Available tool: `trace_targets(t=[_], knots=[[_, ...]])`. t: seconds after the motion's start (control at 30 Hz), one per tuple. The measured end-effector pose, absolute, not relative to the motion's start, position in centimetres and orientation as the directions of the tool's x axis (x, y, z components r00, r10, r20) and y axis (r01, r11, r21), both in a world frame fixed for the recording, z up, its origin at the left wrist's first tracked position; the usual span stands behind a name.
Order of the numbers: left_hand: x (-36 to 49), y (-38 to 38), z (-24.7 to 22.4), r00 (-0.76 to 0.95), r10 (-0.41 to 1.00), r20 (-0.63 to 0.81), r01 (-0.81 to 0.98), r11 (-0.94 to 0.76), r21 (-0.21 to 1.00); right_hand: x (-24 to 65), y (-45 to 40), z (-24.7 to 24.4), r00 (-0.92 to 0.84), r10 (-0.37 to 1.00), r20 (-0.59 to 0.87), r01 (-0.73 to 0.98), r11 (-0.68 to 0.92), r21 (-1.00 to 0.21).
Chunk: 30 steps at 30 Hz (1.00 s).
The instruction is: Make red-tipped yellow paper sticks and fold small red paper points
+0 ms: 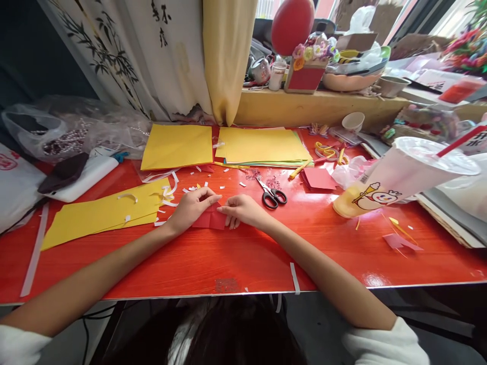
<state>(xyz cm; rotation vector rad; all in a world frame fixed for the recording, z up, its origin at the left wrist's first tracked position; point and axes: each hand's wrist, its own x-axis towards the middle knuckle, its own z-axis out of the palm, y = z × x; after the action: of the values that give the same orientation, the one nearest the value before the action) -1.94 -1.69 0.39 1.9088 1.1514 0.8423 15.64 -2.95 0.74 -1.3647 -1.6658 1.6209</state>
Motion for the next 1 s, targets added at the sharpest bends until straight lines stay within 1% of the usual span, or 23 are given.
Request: trace_targets(t=[0.07, 0.23, 0.4, 0.57, 0.63, 0.73, 0.9, 1.0], knots=[[-1.91, -1.69, 0.46, 0.364, 0.920, 0.144, 0.443, -0.306, 0.843, 15.62, -2.98, 0.93, -0.416, 0.855, -0.308, 0.345, -0.165, -0.924], [-1.91, -1.58, 0.48, 0.341, 0.930, 0.134, 0.472, -0.293, 0.831, 15.90, -2.85, 0.99, -0.501, 0.816, -0.288, 0.330, -0.128, -0.935], [-1.94, -1.41, 0.27, 0.389, 0.913, 0.124, 0.452, -0.306, 0.838, 15.96, -2.72, 0.34, -0.466, 0.853, -0.234, 0.296, -0.099, -0.950], [-1.87, -1.75, 0.58, 0.417, 0.894, 0.163, 0.481, -0.369, 0.795, 16.25, -2.66, 0.51, -0.614, 0.760, -0.215, 0.315, -0.014, -0.949], [-1.86, -1.89, 0.70, 0.440, 0.883, 0.164, 0.490, -0.389, 0.780, 16.23, -2.74, 0.61, -0.596, 0.772, -0.221, 0.352, 0.004, -0.936], [-1.89, -1.97, 0.75, 0.441, 0.883, 0.162, 0.472, -0.382, 0.794, 16.07, -2.85, 0.61, -0.520, 0.824, -0.224, 0.402, 0.004, -0.916], [-1.90, -1.86, 0.67, 0.435, 0.889, 0.145, 0.459, -0.357, 0.813, 16.08, -2.93, 0.59, -0.581, 0.792, -0.186, 0.367, 0.051, -0.929], [-1.93, -1.85, 0.62, 0.447, 0.882, 0.148, 0.443, -0.362, 0.821, 16.07, -3.01, 0.60, -0.563, 0.806, -0.181, 0.383, 0.060, -0.922]])
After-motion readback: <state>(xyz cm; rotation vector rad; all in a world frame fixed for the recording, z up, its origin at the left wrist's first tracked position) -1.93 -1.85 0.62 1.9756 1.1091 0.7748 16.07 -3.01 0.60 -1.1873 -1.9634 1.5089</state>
